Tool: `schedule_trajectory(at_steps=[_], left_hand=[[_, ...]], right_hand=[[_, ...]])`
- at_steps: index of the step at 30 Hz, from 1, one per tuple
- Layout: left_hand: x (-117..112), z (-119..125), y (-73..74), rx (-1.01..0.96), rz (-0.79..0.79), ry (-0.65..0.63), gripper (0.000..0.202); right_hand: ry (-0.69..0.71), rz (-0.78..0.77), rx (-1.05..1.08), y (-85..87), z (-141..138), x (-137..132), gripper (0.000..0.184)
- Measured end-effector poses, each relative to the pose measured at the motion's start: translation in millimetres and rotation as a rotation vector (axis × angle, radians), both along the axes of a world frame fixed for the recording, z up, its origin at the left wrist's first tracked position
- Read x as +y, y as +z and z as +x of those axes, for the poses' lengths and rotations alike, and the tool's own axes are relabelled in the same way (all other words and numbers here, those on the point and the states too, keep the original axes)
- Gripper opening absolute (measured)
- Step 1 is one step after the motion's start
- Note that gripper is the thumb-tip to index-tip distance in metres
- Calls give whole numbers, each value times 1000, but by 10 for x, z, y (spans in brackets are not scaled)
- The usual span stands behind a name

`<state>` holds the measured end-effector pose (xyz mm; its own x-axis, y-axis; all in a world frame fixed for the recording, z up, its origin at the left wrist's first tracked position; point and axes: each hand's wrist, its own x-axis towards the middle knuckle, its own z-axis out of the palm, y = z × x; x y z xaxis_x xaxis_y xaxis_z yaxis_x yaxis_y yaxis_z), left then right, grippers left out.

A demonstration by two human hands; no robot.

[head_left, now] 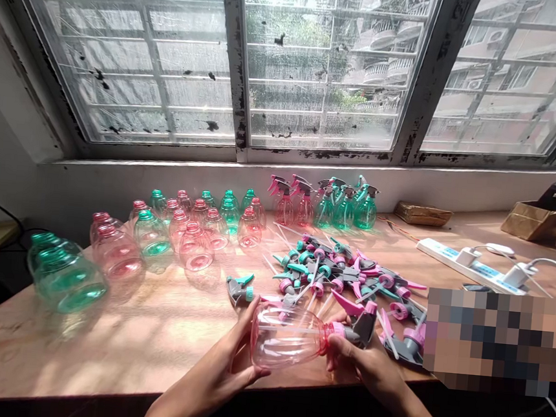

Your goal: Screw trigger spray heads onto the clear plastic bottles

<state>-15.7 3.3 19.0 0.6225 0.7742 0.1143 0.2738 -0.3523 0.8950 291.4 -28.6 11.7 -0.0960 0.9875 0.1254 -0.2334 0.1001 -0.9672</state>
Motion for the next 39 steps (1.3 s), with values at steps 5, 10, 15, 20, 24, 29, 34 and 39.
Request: schedule_trajectory(at_steps=[5, 10, 15, 20, 24, 29, 34, 39], left_hand=[[1, 19, 23, -54, -85, -22, 109], [17, -8, 6, -2, -34, -32, 102], [32, -35, -64, 26, 7, -10, 100], [12, -15, -26, 31, 35, -26, 95], [-22, -10, 29, 50, 76, -11, 91], [-35, -12, 24, 21, 38, 10, 88], [-36, 29, 59, -39, -42, -14, 96], [-18, 29, 99, 9, -50, 1, 103]], right_hand=[[-6, -6, -10, -25, 14, 10, 44], [6, 1, -32, -29, 19, 16, 42], [19, 3, -42, -16, 18, 13, 44], [15, -6, -27, -11, 11, 4, 43], [8, -16, -27, -1, -4, -4, 44], [11, -19, -10, 19, -7, -5, 45], [12, -14, -9, 14, 5, 1, 45], [36, 1, -37, -16, 22, 13, 44]])
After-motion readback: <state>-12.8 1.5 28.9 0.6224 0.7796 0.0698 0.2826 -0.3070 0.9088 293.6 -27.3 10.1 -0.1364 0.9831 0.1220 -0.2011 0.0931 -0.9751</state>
